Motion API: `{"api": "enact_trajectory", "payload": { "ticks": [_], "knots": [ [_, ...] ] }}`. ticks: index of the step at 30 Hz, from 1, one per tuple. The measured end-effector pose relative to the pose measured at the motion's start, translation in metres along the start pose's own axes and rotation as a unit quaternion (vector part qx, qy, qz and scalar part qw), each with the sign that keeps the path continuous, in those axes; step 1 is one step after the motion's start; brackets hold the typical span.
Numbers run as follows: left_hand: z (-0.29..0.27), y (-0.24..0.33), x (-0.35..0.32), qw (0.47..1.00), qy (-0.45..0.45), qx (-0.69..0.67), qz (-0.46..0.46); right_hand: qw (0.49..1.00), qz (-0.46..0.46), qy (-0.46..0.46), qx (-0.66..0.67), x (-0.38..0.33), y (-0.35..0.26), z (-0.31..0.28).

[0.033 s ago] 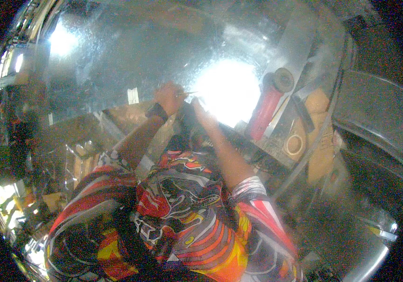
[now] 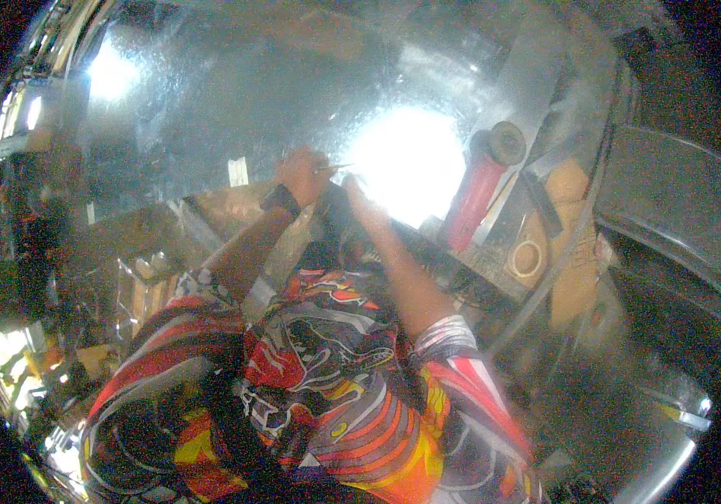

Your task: The person measures and marks a large metal sheet using a tape measure, square ruler, and pencil. They repeatedly position the tools, draw lines, and adjust measurements on the sheet's surface.

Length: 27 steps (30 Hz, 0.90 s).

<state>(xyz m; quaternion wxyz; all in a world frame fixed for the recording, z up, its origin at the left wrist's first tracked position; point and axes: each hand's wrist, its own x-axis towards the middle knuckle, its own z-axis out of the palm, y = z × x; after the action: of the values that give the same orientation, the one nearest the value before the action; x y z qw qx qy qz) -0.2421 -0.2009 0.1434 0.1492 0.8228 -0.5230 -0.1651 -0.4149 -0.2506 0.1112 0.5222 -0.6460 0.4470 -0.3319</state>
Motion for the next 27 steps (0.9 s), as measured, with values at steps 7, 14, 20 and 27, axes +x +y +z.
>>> {"api": "enact_trajectory", "payload": {
  "ticks": [7,14,20,27],
  "knots": [
    [-0.016,-0.038,0.002,0.933,-0.025,-0.334,-0.129,0.993,-0.004,0.08,-0.086,-0.032,-0.043,-0.052],
    [-0.058,-0.047,-0.061,0.78,-0.119,-0.59,-0.17,0.994,0.055,0.018,-0.096,-0.08,-0.016,-0.106],
    [-0.027,0.044,-0.119,0.743,-0.052,-0.646,-0.169,0.983,0.073,-0.17,-0.018,-0.088,-0.047,-0.031],
    [-0.05,0.061,-0.129,0.721,-0.003,-0.647,-0.25,0.962,0.092,-0.242,-0.084,-0.066,-0.099,-0.041]
  ]
}}
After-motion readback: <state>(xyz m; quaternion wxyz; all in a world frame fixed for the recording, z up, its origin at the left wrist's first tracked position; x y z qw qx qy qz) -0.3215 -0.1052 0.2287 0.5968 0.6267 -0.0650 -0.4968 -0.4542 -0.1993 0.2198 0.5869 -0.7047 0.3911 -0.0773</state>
